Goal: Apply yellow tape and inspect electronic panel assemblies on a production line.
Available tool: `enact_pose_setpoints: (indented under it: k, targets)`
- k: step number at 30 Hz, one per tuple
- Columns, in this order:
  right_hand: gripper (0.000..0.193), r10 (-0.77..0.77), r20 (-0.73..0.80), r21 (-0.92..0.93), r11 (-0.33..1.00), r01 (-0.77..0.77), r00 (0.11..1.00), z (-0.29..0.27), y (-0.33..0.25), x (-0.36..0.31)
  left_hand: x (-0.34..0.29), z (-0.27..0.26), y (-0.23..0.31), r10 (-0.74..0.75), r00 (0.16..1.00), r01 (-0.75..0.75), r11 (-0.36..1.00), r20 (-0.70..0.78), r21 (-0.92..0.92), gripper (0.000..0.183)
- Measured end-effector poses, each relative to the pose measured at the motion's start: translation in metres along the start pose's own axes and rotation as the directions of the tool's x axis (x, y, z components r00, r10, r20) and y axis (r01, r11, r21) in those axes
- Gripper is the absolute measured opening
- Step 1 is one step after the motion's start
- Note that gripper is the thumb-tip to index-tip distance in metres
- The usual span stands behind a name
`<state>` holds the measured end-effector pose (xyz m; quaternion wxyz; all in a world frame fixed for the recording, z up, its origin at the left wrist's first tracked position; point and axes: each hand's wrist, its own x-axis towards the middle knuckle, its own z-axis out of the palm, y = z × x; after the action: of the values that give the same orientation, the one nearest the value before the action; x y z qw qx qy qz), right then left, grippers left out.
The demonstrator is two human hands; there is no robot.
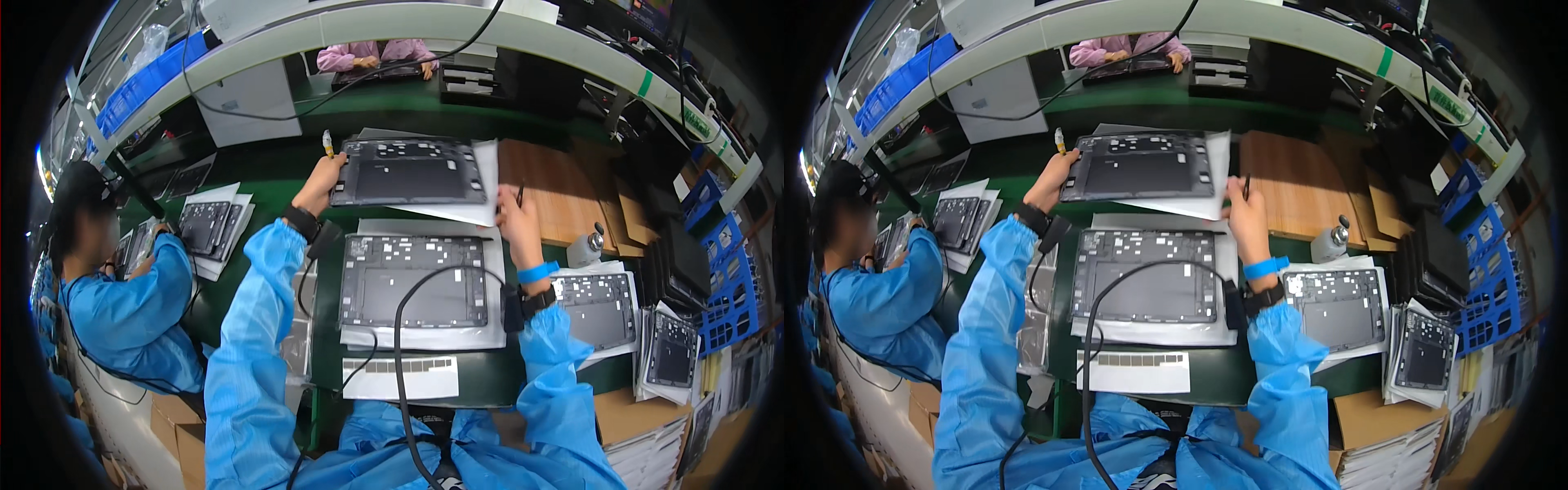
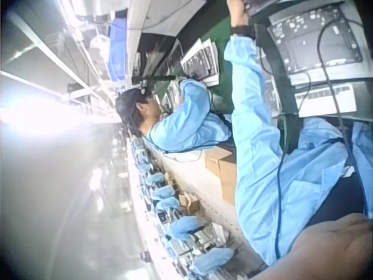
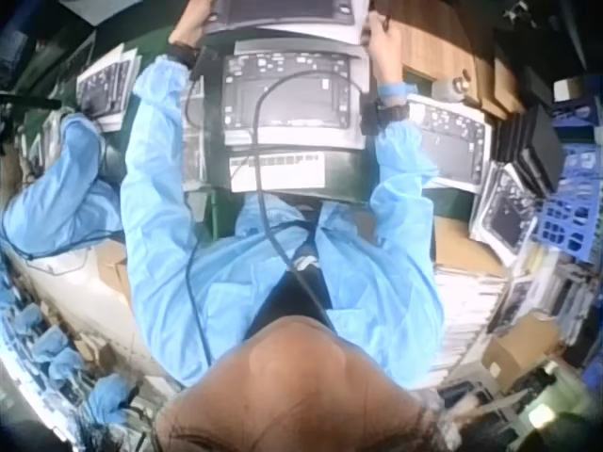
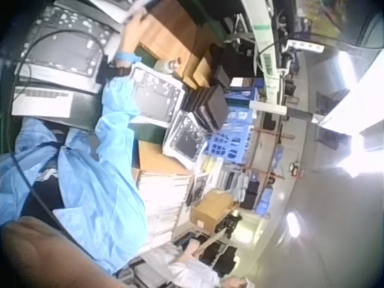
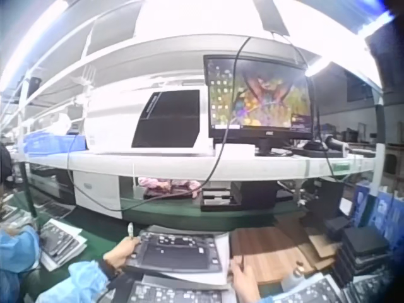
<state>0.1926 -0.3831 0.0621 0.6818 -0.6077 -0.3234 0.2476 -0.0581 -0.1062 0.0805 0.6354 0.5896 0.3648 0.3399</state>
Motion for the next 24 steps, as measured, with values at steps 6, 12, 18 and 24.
enact_pose_setpoints:
  k: [6,12,18,24]
  targets:
    - [0.043,0.112,-0.033,-0.017,0.993,-0.113,0.993,-0.026,0.007,-0.048,0.105,-0.034,-0.08,-0.056,0.996,0.054,0.998,0.064,0.034,0.026]
    - [0.04,0.099,-0.102,-0.04,0.994,-0.103,0.99,-0.046,-0.002,-0.056,0.143,-0.043,-0.124,-0.169,0.983,0.157,0.976,0.072,0.15,0.032]
    - [0.039,0.082,-0.127,-0.068,0.994,-0.091,0.989,-0.048,0.003,-0.051,0.141,-0.043,-0.126,-0.056,0.998,0.0,0.54,0.035,0.842,0.043]
    - [0.035,-0.049,-0.13,-0.098,0.995,0.036,0.99,-0.046,0.003,-0.062,0.097,-0.064,-0.105,0.531,0.845,-0.092,0.031,0.062,0.995,0.046]
